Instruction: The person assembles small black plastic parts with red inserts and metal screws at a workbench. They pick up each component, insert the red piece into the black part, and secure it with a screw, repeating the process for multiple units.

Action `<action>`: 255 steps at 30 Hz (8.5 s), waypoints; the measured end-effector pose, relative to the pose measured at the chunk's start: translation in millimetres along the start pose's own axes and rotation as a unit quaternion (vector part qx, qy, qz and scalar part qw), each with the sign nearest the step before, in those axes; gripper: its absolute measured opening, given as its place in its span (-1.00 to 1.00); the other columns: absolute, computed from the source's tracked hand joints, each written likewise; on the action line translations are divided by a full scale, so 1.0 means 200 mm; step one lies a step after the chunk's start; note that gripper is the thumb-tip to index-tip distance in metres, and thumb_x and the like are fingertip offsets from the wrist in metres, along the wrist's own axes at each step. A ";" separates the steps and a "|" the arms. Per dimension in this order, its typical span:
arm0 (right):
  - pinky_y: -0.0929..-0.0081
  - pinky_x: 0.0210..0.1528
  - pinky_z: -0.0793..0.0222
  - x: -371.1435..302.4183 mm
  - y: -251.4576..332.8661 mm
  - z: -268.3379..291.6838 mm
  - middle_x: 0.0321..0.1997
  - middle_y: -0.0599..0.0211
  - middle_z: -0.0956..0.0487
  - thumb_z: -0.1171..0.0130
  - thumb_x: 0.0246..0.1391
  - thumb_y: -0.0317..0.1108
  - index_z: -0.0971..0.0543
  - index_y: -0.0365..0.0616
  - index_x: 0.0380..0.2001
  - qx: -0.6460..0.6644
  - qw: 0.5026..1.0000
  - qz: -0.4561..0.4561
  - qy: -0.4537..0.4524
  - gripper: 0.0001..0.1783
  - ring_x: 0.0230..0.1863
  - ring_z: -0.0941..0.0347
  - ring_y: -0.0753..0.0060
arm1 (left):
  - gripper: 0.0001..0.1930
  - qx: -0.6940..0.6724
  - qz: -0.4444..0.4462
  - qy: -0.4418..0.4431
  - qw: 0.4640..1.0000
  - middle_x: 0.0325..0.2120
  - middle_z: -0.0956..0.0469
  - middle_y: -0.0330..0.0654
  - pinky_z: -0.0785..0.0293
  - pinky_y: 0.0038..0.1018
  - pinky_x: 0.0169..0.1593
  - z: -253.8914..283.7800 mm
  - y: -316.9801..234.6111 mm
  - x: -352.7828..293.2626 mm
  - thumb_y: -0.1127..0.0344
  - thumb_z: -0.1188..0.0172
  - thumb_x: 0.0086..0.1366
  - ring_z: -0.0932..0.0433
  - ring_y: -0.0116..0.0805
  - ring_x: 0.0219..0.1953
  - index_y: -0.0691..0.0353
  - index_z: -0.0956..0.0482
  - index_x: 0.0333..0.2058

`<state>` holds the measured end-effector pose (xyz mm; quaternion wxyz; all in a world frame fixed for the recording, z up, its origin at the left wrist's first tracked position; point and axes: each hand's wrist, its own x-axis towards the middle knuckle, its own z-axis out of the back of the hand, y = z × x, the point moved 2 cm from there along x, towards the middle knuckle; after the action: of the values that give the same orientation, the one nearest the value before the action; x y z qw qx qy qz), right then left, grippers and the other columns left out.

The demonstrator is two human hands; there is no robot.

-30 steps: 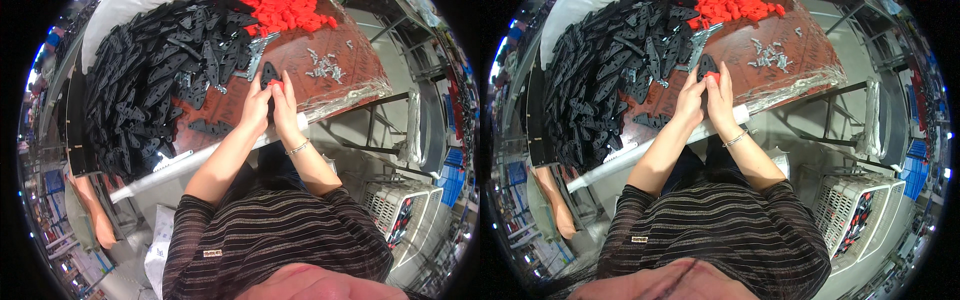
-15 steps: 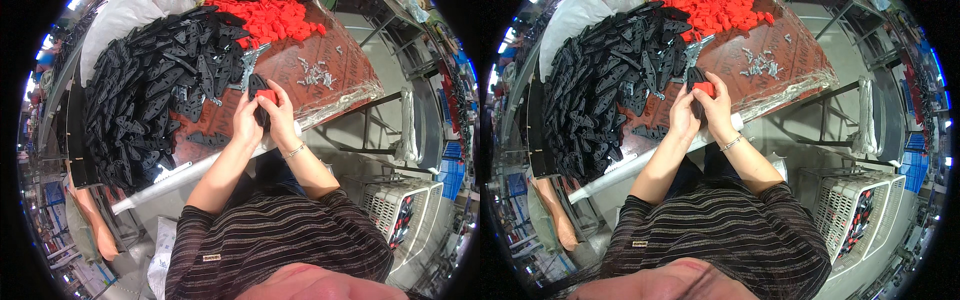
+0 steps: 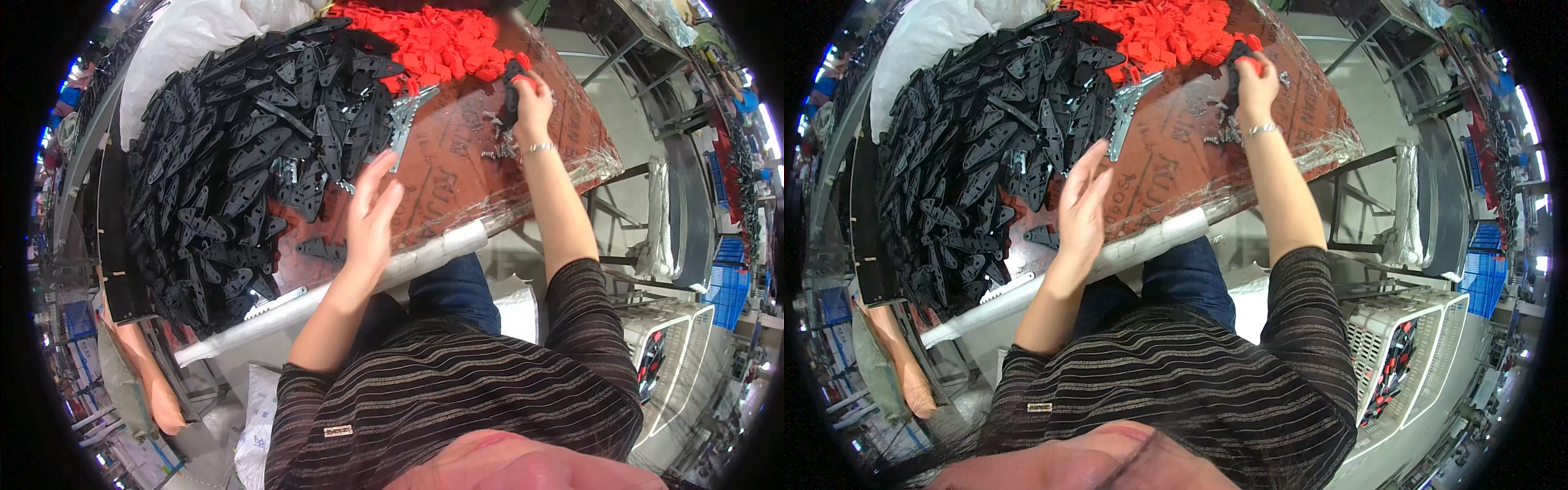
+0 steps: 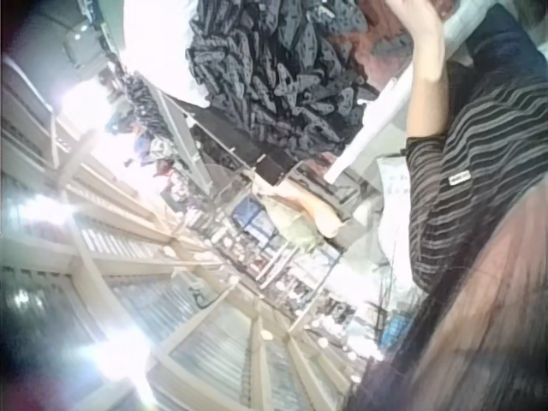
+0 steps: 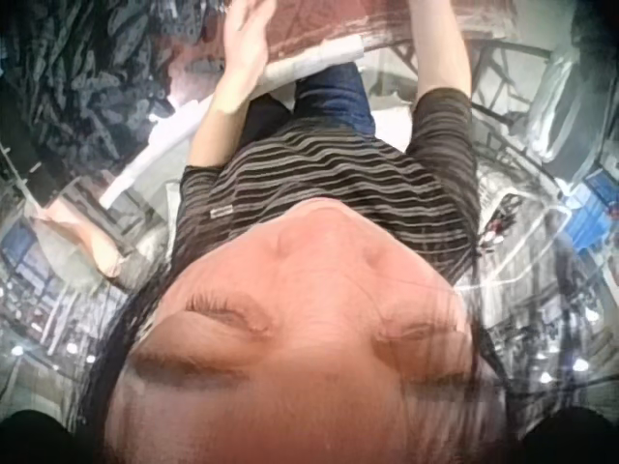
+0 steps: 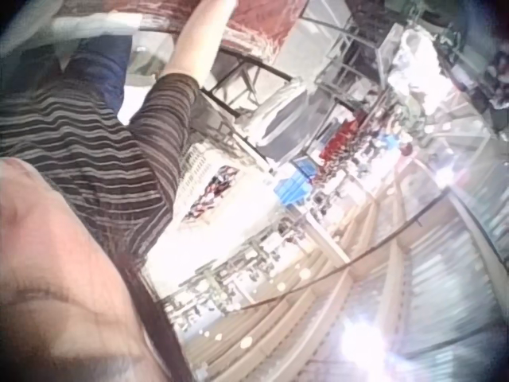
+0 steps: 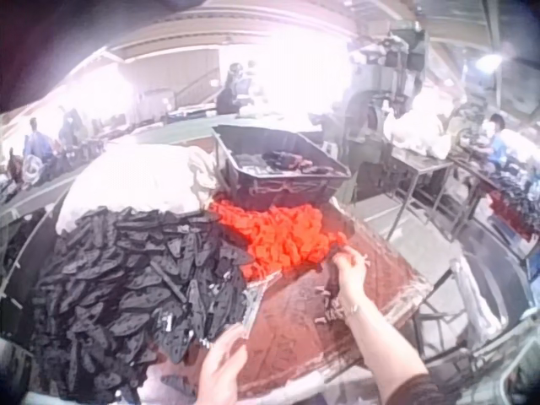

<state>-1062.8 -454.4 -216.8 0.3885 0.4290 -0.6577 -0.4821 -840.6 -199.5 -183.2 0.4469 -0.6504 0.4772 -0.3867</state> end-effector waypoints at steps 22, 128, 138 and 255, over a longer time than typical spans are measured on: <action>0.43 -0.04 -0.38 0.46 0.06 0.15 -0.10 0.09 -0.56 -0.15 0.00 -0.10 -0.43 -0.27 -0.01 -0.347 0.924 0.078 0.140 -0.44 -0.07 -0.50 0.28 | -0.57 0.614 -0.114 0.066 0.778 -0.02 -0.42 -0.09 -0.14 -0.22 0.14 0.36 -0.23 -0.46 0.45 -0.19 0.00 -0.35 -0.08 0.06 0.25 -0.48 -0.06; 0.69 -0.41 -0.36 -1.51 0.31 -0.29 -0.46 0.41 -0.49 -0.22 -0.04 -0.52 -0.51 -0.24 -0.44 -0.066 0.905 0.035 0.419 -0.92 -0.45 -0.42 0.66 | -0.78 -0.111 0.062 -0.080 0.989 -0.26 -0.54 -0.24 -0.44 -0.62 -0.15 0.31 -0.15 -0.39 0.48 -0.12 0.23 -0.50 -0.55 -0.24 0.36 -0.49 -0.13; 0.58 -0.31 -0.40 -1.12 0.31 -0.43 -0.38 0.31 -0.57 -0.22 0.00 -0.34 -0.57 -0.20 -0.32 -0.136 0.874 0.080 0.459 -0.81 -0.40 -0.47 0.52 | -0.81 -0.191 0.111 -0.117 0.968 -0.22 -0.53 -0.10 -0.56 -0.45 -0.18 0.34 -0.12 -0.34 0.43 -0.03 0.30 -0.55 -0.36 -0.20 0.33 -0.43 -0.13; 0.57 -0.16 -0.44 -1.57 0.42 -0.22 -0.18 0.30 -0.41 -0.10 0.06 -0.59 -0.27 -0.22 -0.09 0.103 0.880 -0.048 0.461 -0.64 -0.23 -0.46 0.52 | -0.82 -0.241 0.036 -0.096 0.965 -0.33 -0.46 -0.21 -0.47 -0.46 -0.23 0.20 -0.19 -0.48 0.48 -0.08 0.26 -0.48 -0.45 -0.35 0.24 -0.31 -0.19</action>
<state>-934.9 -159.2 -156.5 0.5777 0.6714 -0.4287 -0.1781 -817.2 -93.6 -167.2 0.3344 -0.7555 0.5340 -0.1798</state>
